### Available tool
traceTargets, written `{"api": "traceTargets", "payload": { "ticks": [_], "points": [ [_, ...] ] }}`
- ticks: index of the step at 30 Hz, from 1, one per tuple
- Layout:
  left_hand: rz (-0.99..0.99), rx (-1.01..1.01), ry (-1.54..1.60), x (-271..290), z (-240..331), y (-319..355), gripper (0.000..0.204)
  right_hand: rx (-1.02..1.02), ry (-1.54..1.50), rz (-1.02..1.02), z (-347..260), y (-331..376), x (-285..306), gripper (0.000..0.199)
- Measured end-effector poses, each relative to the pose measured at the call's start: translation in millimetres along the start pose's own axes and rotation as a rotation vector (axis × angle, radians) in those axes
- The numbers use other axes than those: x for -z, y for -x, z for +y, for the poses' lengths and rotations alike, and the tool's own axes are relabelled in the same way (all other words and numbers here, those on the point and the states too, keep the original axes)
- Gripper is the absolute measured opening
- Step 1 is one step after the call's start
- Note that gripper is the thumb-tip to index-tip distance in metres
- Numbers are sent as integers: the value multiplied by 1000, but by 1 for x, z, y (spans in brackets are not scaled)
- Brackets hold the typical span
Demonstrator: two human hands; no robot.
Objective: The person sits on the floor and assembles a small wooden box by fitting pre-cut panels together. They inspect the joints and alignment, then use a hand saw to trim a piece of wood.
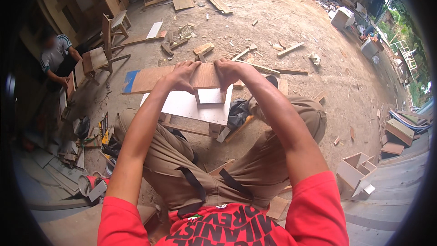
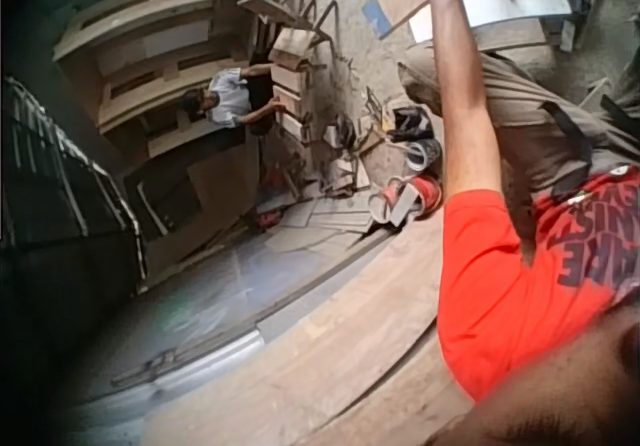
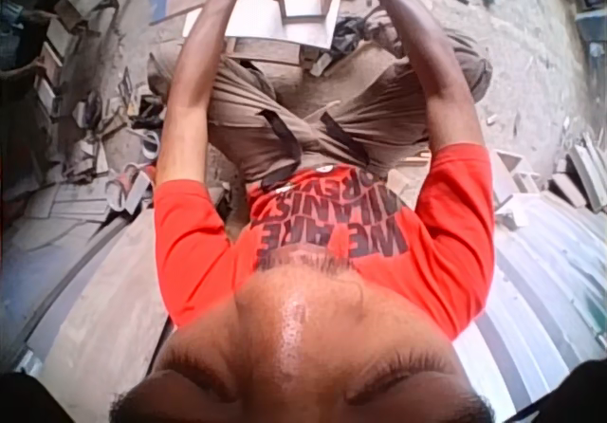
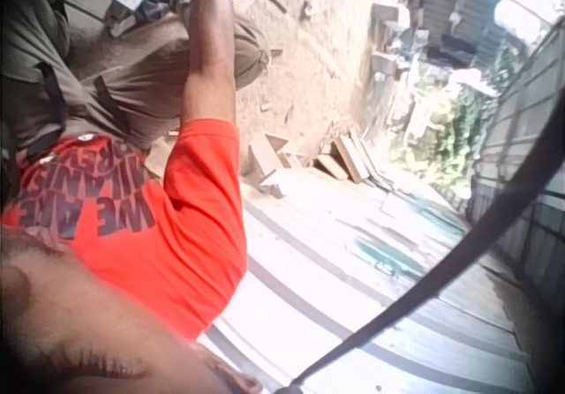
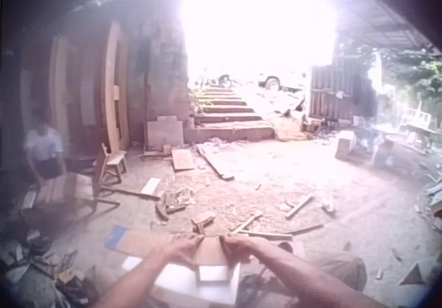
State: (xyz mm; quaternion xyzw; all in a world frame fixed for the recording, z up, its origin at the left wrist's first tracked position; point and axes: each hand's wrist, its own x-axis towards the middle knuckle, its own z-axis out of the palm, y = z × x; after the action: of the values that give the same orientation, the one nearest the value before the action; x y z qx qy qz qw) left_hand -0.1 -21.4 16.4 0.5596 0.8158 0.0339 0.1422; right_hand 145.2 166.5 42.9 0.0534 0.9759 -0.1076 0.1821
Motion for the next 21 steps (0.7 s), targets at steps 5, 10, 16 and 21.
{"api": "traceTargets", "payload": {
  "ticks": [5, 10, 16, 21],
  "points": [
    [-4, -1, -41, -4, -3, -7, 137, 47, 60, 29, 13, -8, -4, 121],
    [-14, -58, 80, 5, -13, 3, 144, 96, 79, 107, 7, -2, -7, 102],
    [-56, -83, -14, 12, -22, 4, 145, 138, 74, 134, 11, -8, -9, 101],
    [-14, -109, -107, 9, -26, 9, 132, 82, 1, 54, 8, -4, -3, 119]
  ]
}}
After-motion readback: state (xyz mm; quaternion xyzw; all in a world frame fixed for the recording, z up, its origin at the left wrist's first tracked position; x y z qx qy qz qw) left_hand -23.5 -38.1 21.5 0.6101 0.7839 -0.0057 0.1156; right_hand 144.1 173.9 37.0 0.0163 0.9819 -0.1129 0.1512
